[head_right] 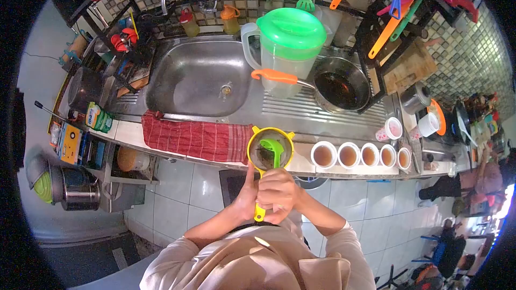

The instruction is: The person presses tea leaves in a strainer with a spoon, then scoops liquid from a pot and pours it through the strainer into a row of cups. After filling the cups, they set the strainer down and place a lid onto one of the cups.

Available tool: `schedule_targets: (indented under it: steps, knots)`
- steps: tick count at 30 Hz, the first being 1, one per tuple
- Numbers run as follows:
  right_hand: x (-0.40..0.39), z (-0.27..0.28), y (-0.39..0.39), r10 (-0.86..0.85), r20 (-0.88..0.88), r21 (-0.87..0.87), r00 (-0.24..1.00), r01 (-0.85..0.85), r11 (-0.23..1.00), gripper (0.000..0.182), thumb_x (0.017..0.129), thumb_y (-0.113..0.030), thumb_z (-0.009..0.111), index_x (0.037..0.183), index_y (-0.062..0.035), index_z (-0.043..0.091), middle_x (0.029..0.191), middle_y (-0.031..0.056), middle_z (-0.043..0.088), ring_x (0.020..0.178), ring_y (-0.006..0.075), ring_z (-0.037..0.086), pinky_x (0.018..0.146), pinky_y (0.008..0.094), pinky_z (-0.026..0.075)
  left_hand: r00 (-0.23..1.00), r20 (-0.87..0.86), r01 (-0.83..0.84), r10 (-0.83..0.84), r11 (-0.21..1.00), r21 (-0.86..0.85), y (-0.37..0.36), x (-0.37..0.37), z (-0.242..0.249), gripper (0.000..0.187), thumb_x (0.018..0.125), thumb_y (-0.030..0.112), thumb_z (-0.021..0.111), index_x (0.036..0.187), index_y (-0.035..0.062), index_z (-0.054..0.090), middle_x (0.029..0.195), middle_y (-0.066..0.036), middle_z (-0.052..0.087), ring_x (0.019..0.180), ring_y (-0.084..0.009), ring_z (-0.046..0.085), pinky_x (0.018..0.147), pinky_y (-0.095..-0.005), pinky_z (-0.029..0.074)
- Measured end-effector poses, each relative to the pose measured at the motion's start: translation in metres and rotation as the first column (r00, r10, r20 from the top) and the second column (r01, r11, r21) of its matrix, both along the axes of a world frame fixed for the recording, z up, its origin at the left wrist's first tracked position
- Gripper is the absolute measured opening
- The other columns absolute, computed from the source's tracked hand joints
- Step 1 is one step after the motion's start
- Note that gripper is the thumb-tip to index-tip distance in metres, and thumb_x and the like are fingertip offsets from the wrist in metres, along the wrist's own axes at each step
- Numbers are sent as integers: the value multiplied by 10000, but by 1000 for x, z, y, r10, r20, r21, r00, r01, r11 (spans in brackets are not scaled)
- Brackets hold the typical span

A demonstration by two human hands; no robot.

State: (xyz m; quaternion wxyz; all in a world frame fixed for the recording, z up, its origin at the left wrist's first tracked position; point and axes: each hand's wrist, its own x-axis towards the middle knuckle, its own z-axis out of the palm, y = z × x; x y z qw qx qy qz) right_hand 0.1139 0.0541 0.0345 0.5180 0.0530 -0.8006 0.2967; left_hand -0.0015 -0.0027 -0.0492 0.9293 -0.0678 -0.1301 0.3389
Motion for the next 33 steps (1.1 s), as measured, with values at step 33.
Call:
schedule_targets:
  steps: [33]
  knots:
    - [-25,40,30,-235,186,-694,954,297,656,448,887,-300,377,527,-39,322,470,-25,257,417,73,229,399,238,167,848,-526,-16,-56,991,-131,2,-5,52,628,726,738,286,777,123,403,518,60,271,377,-48,226,353,-187,180]
